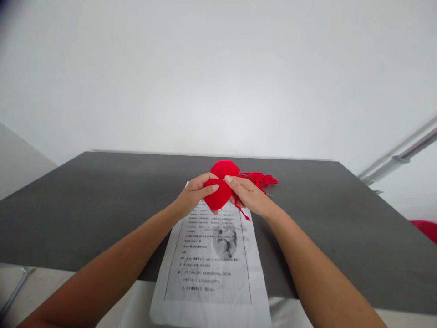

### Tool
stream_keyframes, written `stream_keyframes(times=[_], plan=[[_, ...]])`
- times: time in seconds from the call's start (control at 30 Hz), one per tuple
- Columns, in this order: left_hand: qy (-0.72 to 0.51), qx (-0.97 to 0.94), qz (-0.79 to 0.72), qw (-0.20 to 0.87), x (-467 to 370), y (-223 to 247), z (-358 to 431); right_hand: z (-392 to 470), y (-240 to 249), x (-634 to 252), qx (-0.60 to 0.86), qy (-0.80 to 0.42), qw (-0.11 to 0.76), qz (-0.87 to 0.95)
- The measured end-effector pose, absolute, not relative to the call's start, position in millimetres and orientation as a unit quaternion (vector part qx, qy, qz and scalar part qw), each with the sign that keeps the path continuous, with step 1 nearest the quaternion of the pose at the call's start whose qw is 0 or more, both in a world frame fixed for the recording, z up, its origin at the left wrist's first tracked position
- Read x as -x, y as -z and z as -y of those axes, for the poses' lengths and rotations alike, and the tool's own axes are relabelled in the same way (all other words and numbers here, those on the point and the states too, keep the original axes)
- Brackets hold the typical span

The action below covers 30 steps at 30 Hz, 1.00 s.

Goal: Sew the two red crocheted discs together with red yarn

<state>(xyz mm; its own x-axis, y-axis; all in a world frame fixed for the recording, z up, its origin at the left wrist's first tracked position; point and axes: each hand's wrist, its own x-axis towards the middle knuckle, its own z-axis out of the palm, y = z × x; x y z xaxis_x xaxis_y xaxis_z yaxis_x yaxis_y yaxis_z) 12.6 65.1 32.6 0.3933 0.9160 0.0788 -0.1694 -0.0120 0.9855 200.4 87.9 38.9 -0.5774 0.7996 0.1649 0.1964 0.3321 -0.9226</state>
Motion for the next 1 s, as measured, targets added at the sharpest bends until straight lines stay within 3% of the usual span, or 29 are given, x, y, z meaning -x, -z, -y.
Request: stream_keyframes(times=[0.2,0.5,1.0], plan=[[-0.480,-0.601,-0.376,0.517,-9.4,-31.0,-66.8,-88.0,-49.6,-204.3,0.307,-0.485,0.336,0.747],[-0.445,-0.677,-0.392,0.435,-9.4,-34.6,-67.1,-86.9,-53.6,-204.6,0.317,-0.427,0.358,0.768],[-0.399,-0.579,-0.333,0.628,-7.0,-30.0,-68.6,-90.7,-53.3,-205.5,0.285,-0.405,0.384,0.779]])
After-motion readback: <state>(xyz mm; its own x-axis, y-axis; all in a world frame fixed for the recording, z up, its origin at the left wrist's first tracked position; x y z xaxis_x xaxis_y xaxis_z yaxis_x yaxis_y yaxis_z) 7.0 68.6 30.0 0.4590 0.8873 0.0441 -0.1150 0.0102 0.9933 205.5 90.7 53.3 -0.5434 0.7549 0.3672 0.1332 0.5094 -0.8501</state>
